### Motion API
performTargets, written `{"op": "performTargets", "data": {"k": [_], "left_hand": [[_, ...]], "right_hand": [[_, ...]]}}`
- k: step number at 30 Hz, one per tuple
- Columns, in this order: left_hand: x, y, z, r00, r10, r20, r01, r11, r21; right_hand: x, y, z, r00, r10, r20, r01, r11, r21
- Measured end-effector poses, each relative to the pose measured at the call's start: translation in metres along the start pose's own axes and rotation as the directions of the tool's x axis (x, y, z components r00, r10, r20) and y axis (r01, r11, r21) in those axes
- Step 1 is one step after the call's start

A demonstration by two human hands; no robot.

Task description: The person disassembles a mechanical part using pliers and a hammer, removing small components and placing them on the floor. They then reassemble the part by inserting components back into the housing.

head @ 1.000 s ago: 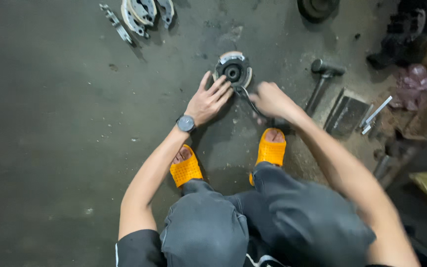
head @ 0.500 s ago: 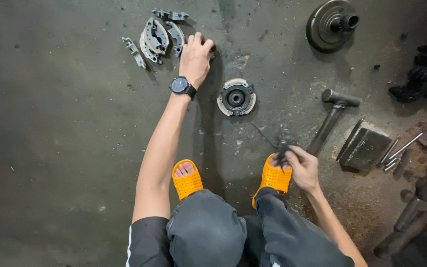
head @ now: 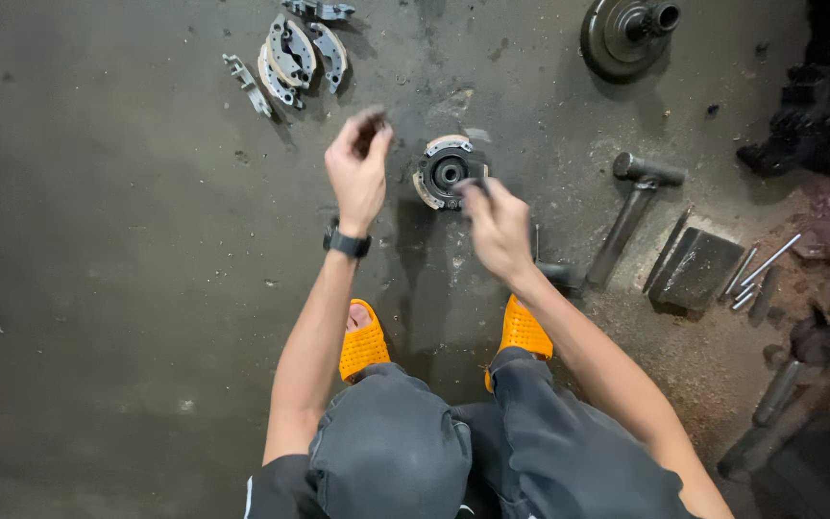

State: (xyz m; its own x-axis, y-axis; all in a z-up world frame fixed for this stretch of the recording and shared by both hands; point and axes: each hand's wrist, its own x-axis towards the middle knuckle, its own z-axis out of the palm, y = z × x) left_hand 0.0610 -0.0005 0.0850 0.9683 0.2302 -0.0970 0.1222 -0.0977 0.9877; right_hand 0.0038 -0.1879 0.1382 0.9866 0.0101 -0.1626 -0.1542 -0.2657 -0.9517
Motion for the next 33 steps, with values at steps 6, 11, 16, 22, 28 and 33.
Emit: {"op": "performTargets", "data": {"k": [6,11,16,22,28,33], "left_hand": [[-0.03,0.022,-0.003,0.999,0.009,-0.044,-0.013,0.996,-0.093],[-0.034,0.03,-0.001,0.994,0.11,-0.013,-0.11,0.993,-0.033],[-0.039,0.032,0.004,0.978,0.204,0.035,-0.205,0.977,0.05],[-0.043,0.024,0.013,0.938,0.342,0.053,-0.346,0.925,0.157],[-0.054,0.013,0.024,0.957,0.285,-0.047,-0.282,0.957,0.067],[-0.062,0.005,0.023,0.958,0.285,-0.044,-0.28,0.956,0.083]], "right_hand": [[-0.002,0.023,0.021,0.98,0.061,0.191,-0.024,0.982,-0.189],[-0.009,0.029,0.021,0.98,0.05,0.192,-0.007,0.976,-0.218],[-0.006,0.005,0.014,0.977,0.031,0.209,0.032,0.956,-0.292],[-0.006,0.005,0.013,0.979,-0.036,0.202,0.112,0.919,-0.377],[-0.012,0.015,0.013,0.981,-0.08,0.178,0.157,0.868,-0.472],[-0.017,0.027,0.019,0.986,-0.088,0.143,0.14,0.902,-0.409]]}}
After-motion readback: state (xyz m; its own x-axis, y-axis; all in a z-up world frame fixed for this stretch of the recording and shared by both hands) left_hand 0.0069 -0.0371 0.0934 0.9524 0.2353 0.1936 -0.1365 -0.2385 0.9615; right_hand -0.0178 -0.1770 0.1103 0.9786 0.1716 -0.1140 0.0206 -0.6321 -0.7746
